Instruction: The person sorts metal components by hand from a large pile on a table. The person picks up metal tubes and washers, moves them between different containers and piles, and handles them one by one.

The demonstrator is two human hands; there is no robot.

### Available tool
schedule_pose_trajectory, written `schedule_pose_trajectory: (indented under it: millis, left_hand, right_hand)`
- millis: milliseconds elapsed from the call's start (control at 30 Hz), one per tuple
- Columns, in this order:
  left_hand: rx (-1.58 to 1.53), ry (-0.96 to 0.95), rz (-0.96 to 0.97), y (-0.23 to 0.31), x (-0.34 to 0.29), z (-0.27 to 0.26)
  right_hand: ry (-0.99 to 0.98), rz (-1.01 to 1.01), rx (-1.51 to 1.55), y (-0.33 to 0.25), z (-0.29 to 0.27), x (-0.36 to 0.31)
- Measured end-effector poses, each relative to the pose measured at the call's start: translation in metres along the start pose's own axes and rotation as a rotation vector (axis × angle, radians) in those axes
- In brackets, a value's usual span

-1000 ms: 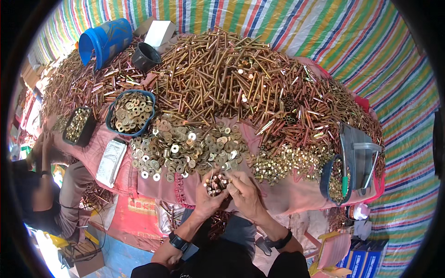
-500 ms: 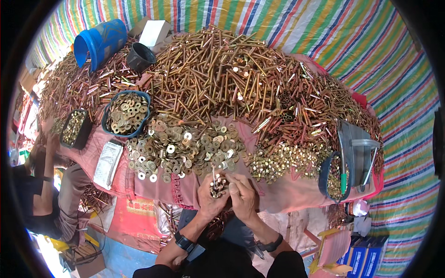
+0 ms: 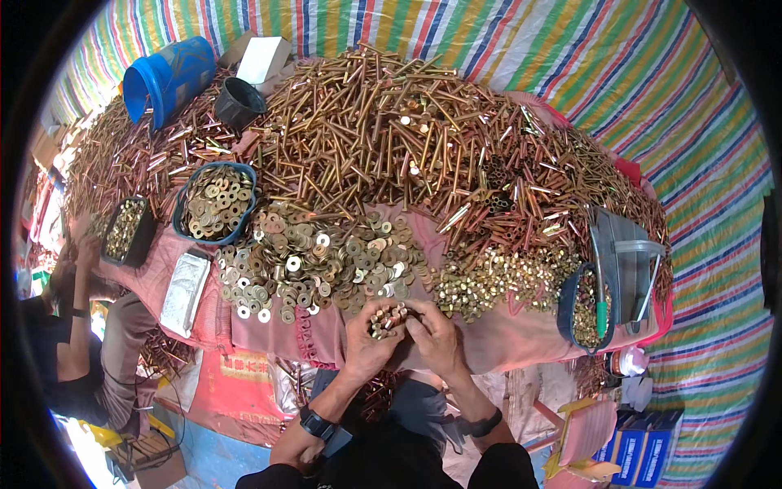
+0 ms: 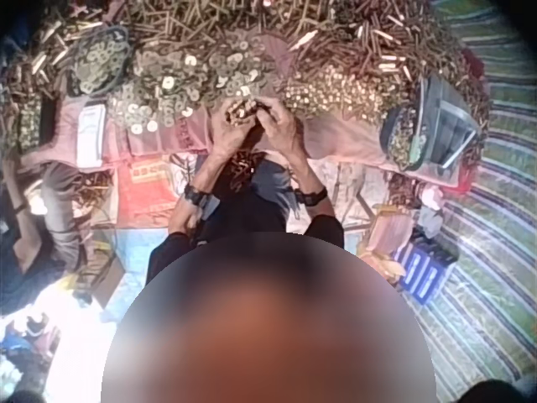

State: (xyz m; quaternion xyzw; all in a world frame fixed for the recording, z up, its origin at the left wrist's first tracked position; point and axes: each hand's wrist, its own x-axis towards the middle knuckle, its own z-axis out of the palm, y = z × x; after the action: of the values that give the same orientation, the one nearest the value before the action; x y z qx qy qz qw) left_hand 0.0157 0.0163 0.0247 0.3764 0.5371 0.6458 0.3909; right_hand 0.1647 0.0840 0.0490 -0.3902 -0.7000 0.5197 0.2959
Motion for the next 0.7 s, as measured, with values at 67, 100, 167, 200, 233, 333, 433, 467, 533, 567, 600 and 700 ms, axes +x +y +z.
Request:
schedule_pose_trajectory:
  millis: [67, 100, 167, 200, 233, 333, 433, 467, 533, 567, 600, 700]
  left_hand:
    - [-0.007, 0.029, 0.036, -0.001, 0.001, 0.0]
    - [0.043, 0.055, 0.119, -0.001, 0.003, 0.0]
    - [0.179, 0.107, 0.269, -0.002, 0.007, -0.001]
    - [0.104, 0.082, 0.224, -0.002, 0.007, -0.001]
    - [0.04, 0.066, 0.153, -0.002, 0.005, 0.0]
    - [-0.018, 0.034, 0.024, -0.001, 0.003, 0.0]
    - [-0.005, 0.015, -0.007, -0.002, 0.0, -0.001]
    - [0.002, 0.012, -0.007, -0.003, 0.0, -0.002]
    - [0.04, 0.02, 0.073, -0.007, 0.001, -0.002]
    - [0.048, 0.021, 0.118, -0.009, 0.0, -0.002]
    - [0.017, 0.031, 0.086, -0.011, -0.001, -0.002]
    - [-0.05, 0.059, 0.059, -0.017, -0.003, 0.001]
  right_hand:
    - [0.012, -0.08, -0.069, 0.001, 0.001, 0.001]
    - [0.021, -0.15, -0.086, 0.001, 0.001, 0.003]
    - [0.041, -0.229, -0.104, 0.002, 0.003, 0.005]
    - [0.048, -0.238, -0.106, 0.003, 0.003, 0.006]
    - [0.062, -0.253, -0.103, 0.004, 0.004, 0.006]
    - [0.08, -0.129, -0.09, 0.007, 0.004, 0.0]
    - [0.113, -0.157, -0.142, 0.009, 0.006, -0.003]
    - [0.109, -0.166, -0.148, 0.01, 0.007, -0.004]
    - [0.127, -0.195, -0.16, 0.011, 0.011, -0.005]
    - [0.135, -0.215, -0.157, 0.011, 0.011, -0.006]
    - [0.143, -0.235, -0.154, 0.01, 0.012, -0.006]
    - [0.112, -0.236, -0.177, 0.009, 0.01, -0.009]
